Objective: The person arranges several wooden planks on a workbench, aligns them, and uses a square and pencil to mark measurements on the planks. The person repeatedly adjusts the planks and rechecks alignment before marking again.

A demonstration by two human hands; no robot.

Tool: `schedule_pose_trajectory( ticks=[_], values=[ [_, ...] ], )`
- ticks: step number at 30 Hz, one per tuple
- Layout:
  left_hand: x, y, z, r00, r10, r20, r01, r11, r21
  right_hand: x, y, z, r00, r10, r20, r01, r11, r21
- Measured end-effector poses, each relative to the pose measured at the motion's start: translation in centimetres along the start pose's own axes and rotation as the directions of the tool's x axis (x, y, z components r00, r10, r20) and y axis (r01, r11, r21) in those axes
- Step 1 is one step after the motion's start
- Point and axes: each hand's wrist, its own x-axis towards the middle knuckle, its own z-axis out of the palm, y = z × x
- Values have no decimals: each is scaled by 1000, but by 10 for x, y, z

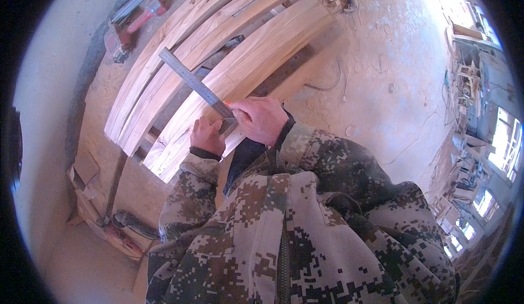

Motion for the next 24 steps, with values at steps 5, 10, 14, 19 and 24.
schedule_pose_trajectory(
  ticks=[5, 10, 14, 19, 24],
  values=[
    [1, -1, -1, 1000, 17, -19, -18, 999, -43, 7, 0, 7, 1000, 12, 28, -11, 1000, -21],
    [1, -2, 0, 999, 15, -31, -17, 998, -61, 33, 7, 24, 999, -28, 43, 32, 995, -97],
    [3, -3, -1, 1000, 0, 30, 2, 999, -49, 58, 11, 42, 996, -58, 61, 68, 984, -166],
    [4, -3, -4, 998, -2, 63, 5, 999, -41, 47, 2, 31, 967, 77, 242, 6, 946, -325],
    [1, -3, -1, 1000, 5, 19, -4, 999, -51, -7, -13, 3, 868, 209, 450, 14, 896, -443]
  ],
)
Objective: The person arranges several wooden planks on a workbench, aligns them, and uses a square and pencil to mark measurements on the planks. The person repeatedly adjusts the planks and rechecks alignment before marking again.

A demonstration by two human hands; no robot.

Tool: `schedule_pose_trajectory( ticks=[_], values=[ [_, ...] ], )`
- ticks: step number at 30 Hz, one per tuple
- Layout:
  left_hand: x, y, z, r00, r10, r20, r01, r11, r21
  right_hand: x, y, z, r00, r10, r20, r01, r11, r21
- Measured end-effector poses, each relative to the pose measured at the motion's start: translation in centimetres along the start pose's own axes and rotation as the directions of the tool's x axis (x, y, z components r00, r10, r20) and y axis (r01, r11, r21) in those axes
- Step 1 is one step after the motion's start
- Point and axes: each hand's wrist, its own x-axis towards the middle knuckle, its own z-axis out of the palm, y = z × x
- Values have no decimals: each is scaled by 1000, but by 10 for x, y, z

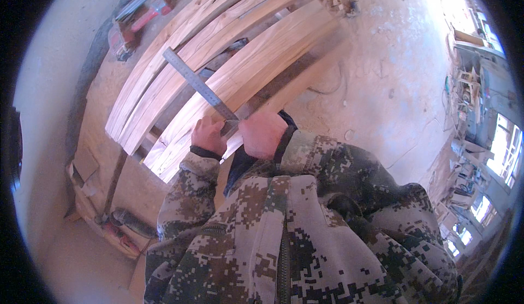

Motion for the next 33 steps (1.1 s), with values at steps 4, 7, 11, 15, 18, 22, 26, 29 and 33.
schedule_pose_trajectory(
  ticks=[4, 7, 11, 15, 18, 22, 26, 29, 33],
  values=[
    [-2, 3, 2, 1000, 3, -28, -4, 1000, -24, -19, 5, 0, 991, 56, -120, -40, 990, 134],
    [2, 9, 5, 994, 57, -93, -60, 998, -37, -22, 12, -2, 947, 104, -305, -31, 972, 233],
    [15, 22, 9, 973, 117, -200, -122, 992, -10, -27, 26, -7, 900, 158, -407, -13, 942, 335],
    [26, 30, 12, 975, 107, -195, -111, 994, -8, -30, 34, -9, 895, 156, -417, -34, 957, 287],
    [28, 30, 13, 976, 102, -191, -102, 995, 12, -31, 35, -7, 898, 162, -409, -42, 957, 286],
    [26, 29, 14, 983, 60, -175, -60, 998, 4, -30, 37, -4, 890, 147, -431, -5, 950, 313],
    [26, 28, 13, 976, 76, -204, -82, 996, -19, -29, 40, -2, 877, 136, -460, 15, 951, 309],
    [26, 27, 10, 974, 81, -213, -86, 996, -16, -28, 41, 0, 905, 124, -407, 7, 952, 306],
    [25, 26, 9, 970, 78, -230, -85, 996, -22, -26, 37, 0, 896, 105, -432, 36, 951, 306]
  ],
)
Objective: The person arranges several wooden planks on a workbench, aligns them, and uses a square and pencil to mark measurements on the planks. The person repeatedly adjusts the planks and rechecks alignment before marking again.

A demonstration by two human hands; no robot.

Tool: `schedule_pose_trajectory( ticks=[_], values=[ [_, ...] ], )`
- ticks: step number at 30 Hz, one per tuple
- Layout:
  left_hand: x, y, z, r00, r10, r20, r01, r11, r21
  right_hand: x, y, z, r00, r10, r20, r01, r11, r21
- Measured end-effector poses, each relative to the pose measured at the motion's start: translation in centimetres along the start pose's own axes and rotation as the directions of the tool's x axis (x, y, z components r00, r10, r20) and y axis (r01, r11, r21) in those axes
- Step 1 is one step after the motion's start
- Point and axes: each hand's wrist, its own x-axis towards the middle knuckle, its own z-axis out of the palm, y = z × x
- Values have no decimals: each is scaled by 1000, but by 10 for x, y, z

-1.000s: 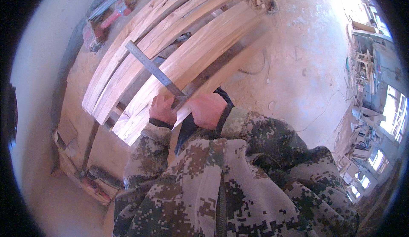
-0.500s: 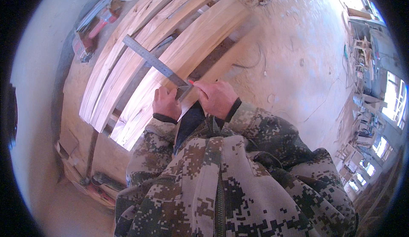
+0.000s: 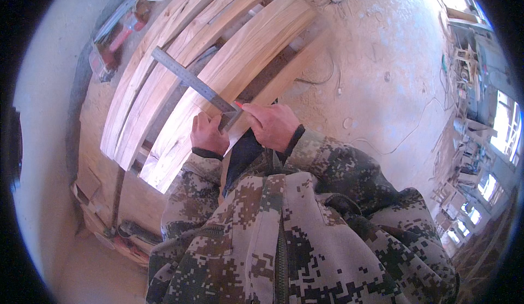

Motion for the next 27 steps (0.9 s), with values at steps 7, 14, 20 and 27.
schedule_pose_trajectory(
  ticks=[7, 14, 20, 27],
  values=[
    [0, 0, 4, 999, -38, 24, 37, 999, 30, 7, -3, 4, 999, 21, 45, -23, 999, 48],
    [2, 3, 3, 991, -107, 82, 102, 993, 57, 10, 5, 16, 999, -47, 8, 46, 998, 51],
    [7, 1, -3, 983, -108, 149, 103, 994, 43, 31, 2, 25, 987, -142, -79, 146, 988, 42],
    [11, 2, -4, 976, -111, 185, 103, 993, 52, 88, -8, 37, 989, -141, -40, 140, 990, -21]
  ],
)
